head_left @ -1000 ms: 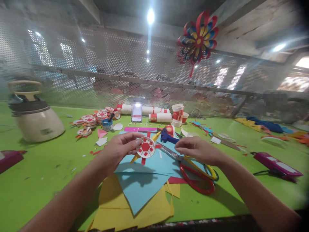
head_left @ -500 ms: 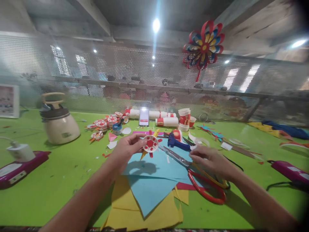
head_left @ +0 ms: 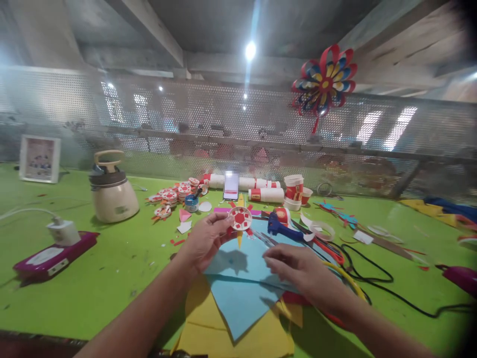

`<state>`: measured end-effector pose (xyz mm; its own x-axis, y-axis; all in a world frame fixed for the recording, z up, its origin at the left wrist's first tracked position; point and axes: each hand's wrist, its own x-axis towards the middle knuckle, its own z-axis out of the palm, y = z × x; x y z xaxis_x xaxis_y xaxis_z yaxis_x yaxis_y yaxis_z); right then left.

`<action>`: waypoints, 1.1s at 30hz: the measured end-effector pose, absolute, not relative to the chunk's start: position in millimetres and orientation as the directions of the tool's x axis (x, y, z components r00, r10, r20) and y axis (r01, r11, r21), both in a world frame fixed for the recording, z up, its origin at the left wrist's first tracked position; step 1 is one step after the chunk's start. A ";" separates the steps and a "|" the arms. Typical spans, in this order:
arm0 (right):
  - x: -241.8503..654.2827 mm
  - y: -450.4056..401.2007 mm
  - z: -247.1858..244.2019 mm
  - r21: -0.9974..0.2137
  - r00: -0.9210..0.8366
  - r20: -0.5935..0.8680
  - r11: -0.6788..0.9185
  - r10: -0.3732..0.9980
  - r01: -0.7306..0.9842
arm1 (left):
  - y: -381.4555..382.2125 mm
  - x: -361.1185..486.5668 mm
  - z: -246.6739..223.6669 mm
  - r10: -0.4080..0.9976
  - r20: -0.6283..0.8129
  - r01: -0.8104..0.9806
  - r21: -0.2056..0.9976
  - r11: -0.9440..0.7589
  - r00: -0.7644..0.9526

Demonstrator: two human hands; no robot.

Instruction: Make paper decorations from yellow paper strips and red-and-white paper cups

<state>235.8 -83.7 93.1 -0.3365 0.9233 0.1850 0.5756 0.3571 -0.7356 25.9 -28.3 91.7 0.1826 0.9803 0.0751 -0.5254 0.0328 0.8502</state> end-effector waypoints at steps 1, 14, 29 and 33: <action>221.0 -78.5 91.8 -0.778 -0.327 0.186 0.342 0.927 0.527 | -29.1 26.0 92.5 0.981 0.070 -0.530 0.847 0.036 0.179; 167.5 -57.5 81.2 -0.979 -0.207 0.117 0.148 0.971 0.141 | -31.0 22.9 94.6 0.985 0.067 -0.548 0.836 0.033 0.161; 170.6 -61.9 74.4 -0.992 -0.237 0.100 0.115 0.966 0.053 | -31.7 24.4 98.7 0.982 0.069 -0.582 0.812 0.048 0.177; 171.5 -64.2 74.0 -0.992 -0.258 0.091 0.109 0.962 0.057 | -31.2 24.0 99.5 0.985 0.062 -0.582 0.812 0.043 0.159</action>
<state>171.5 -64.2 74.0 -0.2581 0.9619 0.0905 0.0570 0.1087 -0.9924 24.0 -31.2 99.5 0.1588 0.9854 0.0618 -0.5822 0.0429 0.8119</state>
